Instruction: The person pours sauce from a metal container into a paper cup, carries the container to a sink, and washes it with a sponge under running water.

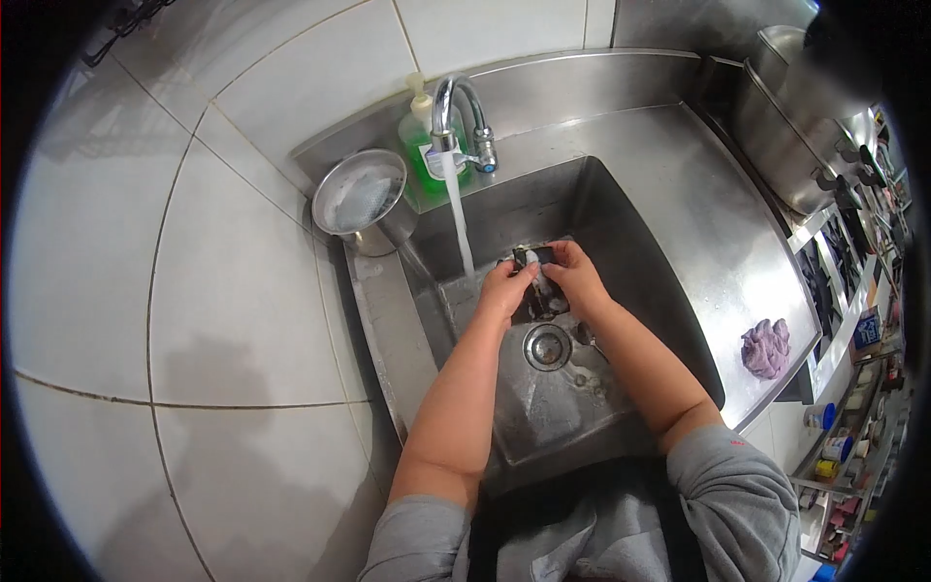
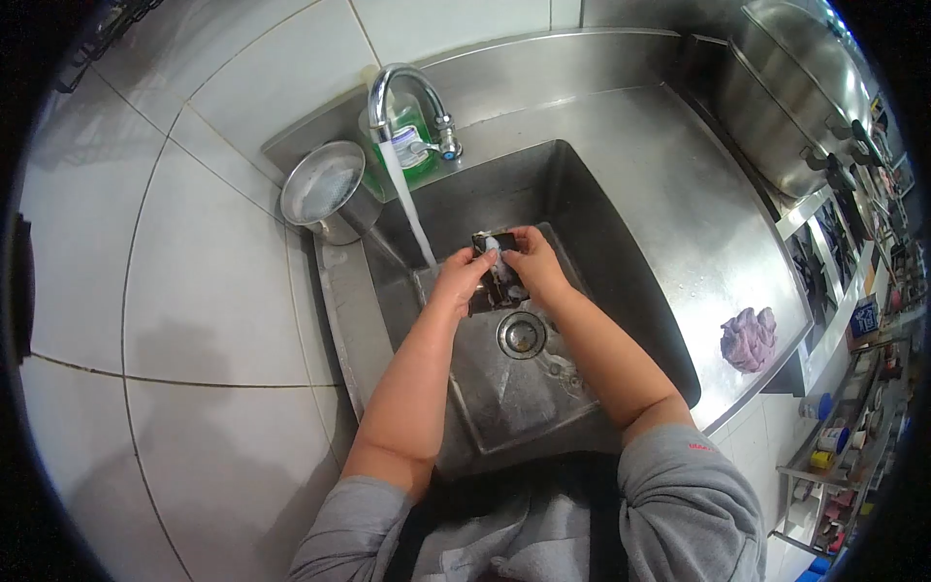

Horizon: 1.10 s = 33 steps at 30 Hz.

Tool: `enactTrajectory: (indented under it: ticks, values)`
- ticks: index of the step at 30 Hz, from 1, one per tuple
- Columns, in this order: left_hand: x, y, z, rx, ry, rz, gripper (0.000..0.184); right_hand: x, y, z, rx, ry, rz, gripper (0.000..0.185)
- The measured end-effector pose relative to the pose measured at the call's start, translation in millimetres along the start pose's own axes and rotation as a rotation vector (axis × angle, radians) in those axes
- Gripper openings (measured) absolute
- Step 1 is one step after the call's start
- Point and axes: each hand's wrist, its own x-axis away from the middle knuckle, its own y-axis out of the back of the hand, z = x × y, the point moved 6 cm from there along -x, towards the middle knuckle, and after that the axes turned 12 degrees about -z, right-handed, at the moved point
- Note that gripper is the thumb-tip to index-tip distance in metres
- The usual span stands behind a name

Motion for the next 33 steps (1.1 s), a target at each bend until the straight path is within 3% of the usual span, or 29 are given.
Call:
enactTrajectory:
  ticks: [1,3,4,6,7,10,11,15,18,20,21,22,24,25,26,27,30,32,33]
  values:
    - [1.0,2.1,-1.3,0.045,0.028,-0.023,0.03,1.2,-1.8,0.6,0.001,-0.001,0.004,0.034]
    - [0.3,4.2,-3.9,0.049,-0.037,-0.046,0.028,14.5,-5.0,38.6,0.565,0.504,-0.093,0.045]
    - [-0.1,4.9,-6.8,0.052,-0.102,-0.064,0.026,20.9,-6.9,46.3,0.566,0.504,-0.092,0.045]
    - [-4.8,7.2,-4.5,0.143,-0.107,-0.077,0.024,40.4,-14.0,69.2,0.842,0.734,-0.184,0.051]
    - [-7.6,9.4,-4.3,0.234,-0.113,-0.09,0.022,42.7,-15.8,67.8,0.879,0.774,-0.155,0.065]
    - [-2.6,12.1,-11.4,0.245,-0.102,-0.121,0.02,43.4,-22.2,49.6,0.702,0.757,-0.035,0.08]
    - [-1.8,11.9,-12.0,0.244,-0.1,-0.122,0.02,49.2,-25.2,51.5,0.873,0.726,-0.023,0.097]
    - [3.1,7.8,-13.3,0.232,-0.079,-0.08,0.022,53.4,-28.1,53.9,1.139,0.704,-0.04,0.104]
    - [4.3,4.1,-18.2,0.177,-0.062,-0.057,0.028,27.7,-15.2,27.6,0.977,0.621,-0.021,0.105]
    - [1.1,4.1,-13.7,0.158,-0.052,-0.07,0.032,13.0,-9.2,7.6,0.536,0.418,0.171,0.1]
    - [-3.5,8.8,-15.3,0.099,-0.201,-0.121,0.037,8.7,-6.2,1.4,0.22,0.172,0.179,0.083]
    - [-6.2,12.4,-16.3,0.04,-0.35,-0.171,0.044,7.7,-0.8,3.6,0.222,0.173,0.174,0.083]
    - [4.0,13.7,-28.2,-0.075,-0.389,-0.257,0.052,10.9,7.6,15.3,-0.547,-0.244,0.159,0.066]
    - [0.6,17.9,-25.6,-0.122,-0.393,-0.359,0.054,-4.6,17.6,-6.8,-0.731,-0.387,0.239,0.054]
    - [-3.9,22.7,-20.5,-0.17,-0.396,-0.462,0.056,2.1,16.7,6.3,-0.935,-0.494,0.297,0.053]
    - [-8.7,21.7,-16.0,0.012,-0.377,-0.414,0.047,5.2,21.2,16.3,-0.98,-0.474,0.287,0.053]
    - [-7.0,19.4,-11.9,-0.065,-0.22,-0.239,0.037,2.3,31.5,24.0,-0.994,-0.424,0.259,0.055]
    - [-12.9,21.0,-5.6,-0.109,-0.285,-0.295,0.032,1.3,29.2,30.6,-0.968,-0.393,0.252,0.058]
    - [-14.4,21.7,-8.4,-0.235,-0.321,-0.316,0.033,2.4,26.8,39.2,-0.642,-0.269,0.17,0.062]
